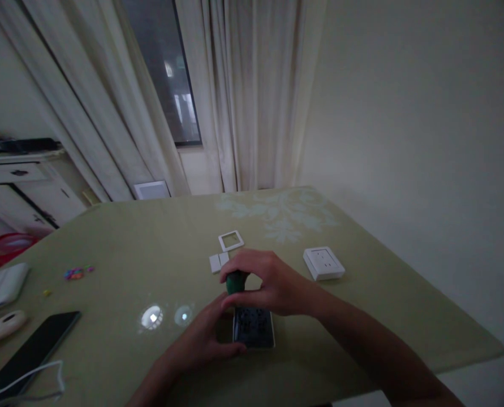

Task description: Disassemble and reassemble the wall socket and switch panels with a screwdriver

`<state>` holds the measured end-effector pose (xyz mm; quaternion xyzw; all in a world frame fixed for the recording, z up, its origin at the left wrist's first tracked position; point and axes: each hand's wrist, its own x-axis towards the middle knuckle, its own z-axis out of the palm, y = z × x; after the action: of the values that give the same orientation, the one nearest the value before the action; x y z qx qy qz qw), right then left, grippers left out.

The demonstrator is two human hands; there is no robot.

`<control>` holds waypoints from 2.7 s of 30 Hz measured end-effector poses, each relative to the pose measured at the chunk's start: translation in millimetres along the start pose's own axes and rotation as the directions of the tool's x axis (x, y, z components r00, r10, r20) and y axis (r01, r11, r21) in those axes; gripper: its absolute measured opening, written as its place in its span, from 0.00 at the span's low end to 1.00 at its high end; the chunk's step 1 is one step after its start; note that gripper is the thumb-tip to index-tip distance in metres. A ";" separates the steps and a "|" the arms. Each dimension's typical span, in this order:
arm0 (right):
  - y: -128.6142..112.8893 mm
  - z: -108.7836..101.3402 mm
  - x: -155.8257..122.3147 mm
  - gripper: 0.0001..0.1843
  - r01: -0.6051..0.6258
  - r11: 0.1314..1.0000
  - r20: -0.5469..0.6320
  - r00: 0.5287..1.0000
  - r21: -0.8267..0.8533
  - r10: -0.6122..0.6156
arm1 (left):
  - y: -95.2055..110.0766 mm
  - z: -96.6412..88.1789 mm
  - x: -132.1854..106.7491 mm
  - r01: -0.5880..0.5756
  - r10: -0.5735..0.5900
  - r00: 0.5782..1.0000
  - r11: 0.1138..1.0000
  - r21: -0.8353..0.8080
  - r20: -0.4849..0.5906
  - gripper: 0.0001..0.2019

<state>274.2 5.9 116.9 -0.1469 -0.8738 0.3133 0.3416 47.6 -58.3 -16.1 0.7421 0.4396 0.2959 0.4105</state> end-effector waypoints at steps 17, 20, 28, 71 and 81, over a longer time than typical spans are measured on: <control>7.8 6.0 -0.1 0.21 -0.128 0.977 0.028 0.992 0.168 0.125 | -1.8 -1.3 -1.0 0.003 -0.004 1.000 1.000 0.017 0.024 0.37; 7.6 0.6 -0.1 0.19 -0.163 0.971 0.051 0.986 0.176 0.156 | -5.3 0.3 -2.4 0.031 -0.031 0.999 0.999 -0.011 0.033 0.44; 5.5 -19.5 1.9 0.19 -0.071 0.951 0.296 0.955 0.301 -0.023 | -1.6 -1.0 -2.9 0.035 -0.036 0.999 0.998 0.049 0.028 0.36; 83.2 16.7 -86.6 0.19 -0.743 0.586 0.136 0.649 0.323 0.748 | 34.1 20.6 32.4 -0.173 0.140 0.968 0.973 0.151 0.207 0.39; 85.6 20.9 -90.8 0.16 -0.751 0.596 0.127 0.646 0.285 0.753 | 34.4 25.7 31.7 -0.170 0.138 0.971 0.973 0.157 0.197 0.40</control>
<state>329.1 18.9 3.7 -0.4458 -0.6682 0.5613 0.1993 96.2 -48.5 3.7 0.8311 0.3646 0.2176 0.3591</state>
